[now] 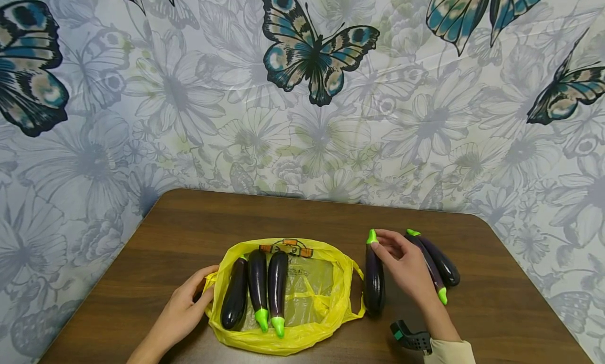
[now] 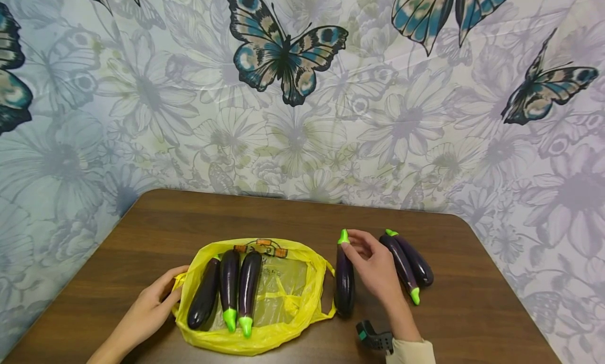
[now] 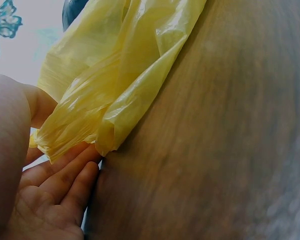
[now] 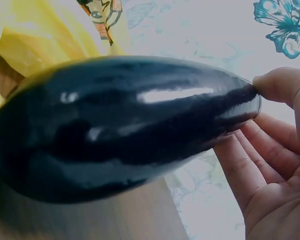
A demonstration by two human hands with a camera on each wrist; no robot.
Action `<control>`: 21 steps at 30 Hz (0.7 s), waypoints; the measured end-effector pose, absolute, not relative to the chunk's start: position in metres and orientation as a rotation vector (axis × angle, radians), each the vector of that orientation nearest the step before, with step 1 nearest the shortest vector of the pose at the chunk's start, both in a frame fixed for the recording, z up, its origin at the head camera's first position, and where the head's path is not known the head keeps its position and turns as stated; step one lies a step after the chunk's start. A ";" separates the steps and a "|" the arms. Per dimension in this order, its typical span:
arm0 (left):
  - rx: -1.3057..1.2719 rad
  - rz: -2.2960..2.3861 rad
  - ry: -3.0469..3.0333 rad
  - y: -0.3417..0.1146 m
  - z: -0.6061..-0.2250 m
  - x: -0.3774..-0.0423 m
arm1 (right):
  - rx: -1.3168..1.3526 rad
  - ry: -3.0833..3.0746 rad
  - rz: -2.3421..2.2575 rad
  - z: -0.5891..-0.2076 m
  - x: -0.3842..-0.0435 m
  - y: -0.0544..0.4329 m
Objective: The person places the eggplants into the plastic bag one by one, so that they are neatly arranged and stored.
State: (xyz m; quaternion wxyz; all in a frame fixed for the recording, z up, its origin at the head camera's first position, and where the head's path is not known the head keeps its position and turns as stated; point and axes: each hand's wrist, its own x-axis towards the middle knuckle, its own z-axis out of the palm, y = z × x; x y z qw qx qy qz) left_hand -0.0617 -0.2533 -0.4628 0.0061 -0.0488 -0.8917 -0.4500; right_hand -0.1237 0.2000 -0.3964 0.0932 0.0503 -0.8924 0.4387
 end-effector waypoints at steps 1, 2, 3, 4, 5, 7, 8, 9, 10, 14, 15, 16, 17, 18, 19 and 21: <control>-0.153 -1.409 -2.791 -0.253 -0.463 -0.062 | 0.150 -2.644 1.305 -0.396 -0.123 0.200; -0.153 -1.412 -2.790 -0.253 -0.463 -0.062 | 0.153 -2.641 1.310 -0.395 -0.123 0.199; -0.153 -1.412 -2.791 -0.253 -0.463 -0.062 | 0.152 -2.637 1.315 -0.395 -0.123 0.198; -0.154 -1.413 -2.792 -0.253 -0.463 -0.062 | 0.155 -2.629 1.328 -0.394 -0.122 0.197; -0.155 -1.415 -2.792 -0.253 -0.463 -0.061 | 0.156 -2.621 1.348 -0.393 -0.122 0.196; -0.157 -1.414 -2.792 -0.253 -0.463 -0.061 | 0.156 -2.609 1.392 -0.393 -0.121 0.194; -0.156 -1.414 -2.793 -0.253 -0.463 -0.061 | 0.155 -2.605 1.419 -0.392 -0.120 0.193; -0.156 -1.407 -2.797 -0.253 -0.463 -0.062 | 0.152 -2.600 1.444 -0.393 -0.120 0.191; -0.158 -1.402 -2.797 -0.253 -0.463 -0.062 | 0.153 -2.595 1.470 -0.393 -0.120 0.189; -0.159 -1.391 -2.799 -0.253 -0.463 -0.061 | 0.156 -2.573 1.533 -0.395 -0.120 0.182; -0.157 -1.387 -2.801 -0.253 -0.463 -0.061 | 0.157 -2.564 1.546 -0.395 -0.120 0.180; -0.157 -1.388 -2.799 -0.253 -0.463 -0.061 | 0.161 -2.554 1.563 -0.395 -0.120 0.178; -0.154 -1.390 -2.800 -0.253 -0.463 -0.062 | 0.164 -2.548 1.577 -0.395 -0.120 0.177; -0.152 -1.389 -2.801 -0.253 -0.463 -0.062 | 0.171 -2.543 1.589 -0.395 -0.120 0.175; -0.151 -1.390 -2.801 -0.252 -0.463 -0.062 | 0.175 -2.536 1.601 -0.394 -0.119 0.174; -0.147 -1.395 -2.805 -0.252 -0.463 -0.062 | 0.176 -2.526 1.625 -0.392 -0.118 0.171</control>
